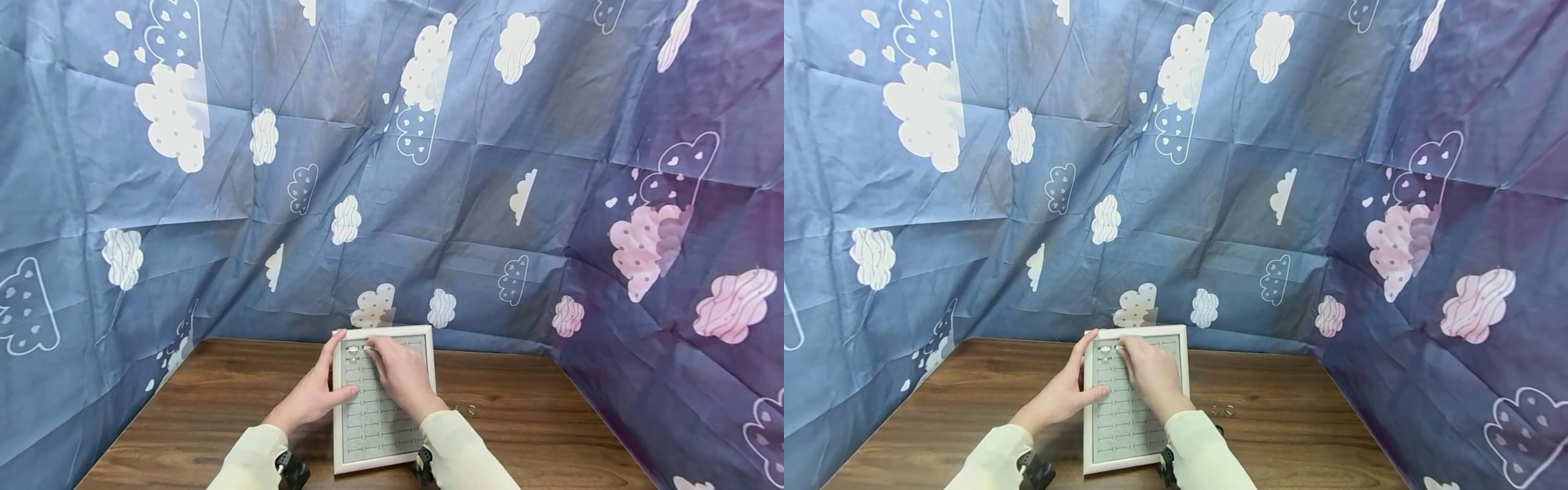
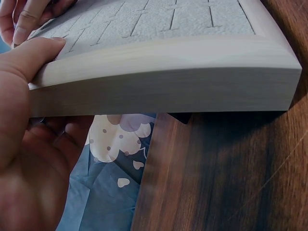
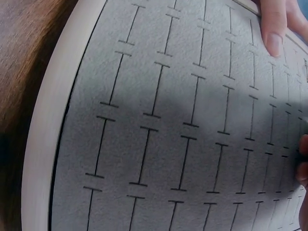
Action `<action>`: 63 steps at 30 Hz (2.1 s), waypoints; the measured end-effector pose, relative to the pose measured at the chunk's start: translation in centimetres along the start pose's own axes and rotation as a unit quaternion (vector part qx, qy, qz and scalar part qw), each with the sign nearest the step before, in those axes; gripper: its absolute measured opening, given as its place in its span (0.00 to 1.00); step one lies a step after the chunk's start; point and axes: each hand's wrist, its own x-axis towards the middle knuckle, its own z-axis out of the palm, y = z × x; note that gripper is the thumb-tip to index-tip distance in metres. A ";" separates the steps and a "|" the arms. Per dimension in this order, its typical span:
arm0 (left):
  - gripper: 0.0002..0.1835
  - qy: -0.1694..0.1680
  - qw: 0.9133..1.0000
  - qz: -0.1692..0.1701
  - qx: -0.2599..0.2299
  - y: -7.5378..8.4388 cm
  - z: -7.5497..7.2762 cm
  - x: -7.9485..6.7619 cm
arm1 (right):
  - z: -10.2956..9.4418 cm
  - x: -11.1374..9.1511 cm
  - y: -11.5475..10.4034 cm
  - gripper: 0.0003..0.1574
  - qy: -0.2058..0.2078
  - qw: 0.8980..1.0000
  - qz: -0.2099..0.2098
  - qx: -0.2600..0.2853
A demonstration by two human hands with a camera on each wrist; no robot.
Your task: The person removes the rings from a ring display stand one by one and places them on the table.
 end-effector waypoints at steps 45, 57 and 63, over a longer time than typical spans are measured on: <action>0.59 0.012 1.000 0.006 0.020 0.3 0.2 0.0 | -4.0 -2.5 4.9 0.07 0.003 0.998 0.047 0.049; 0.59 0.010 1.000 0.001 0.018 0.5 0.0 0.0 | -5.9 -4.0 8.1 0.09 0.033 0.998 0.049 0.029; 0.59 0.010 1.000 -0.002 0.018 0.4 0.0 -0.1 | -6.8 -4.8 9.0 0.08 0.011 0.997 0.070 0.020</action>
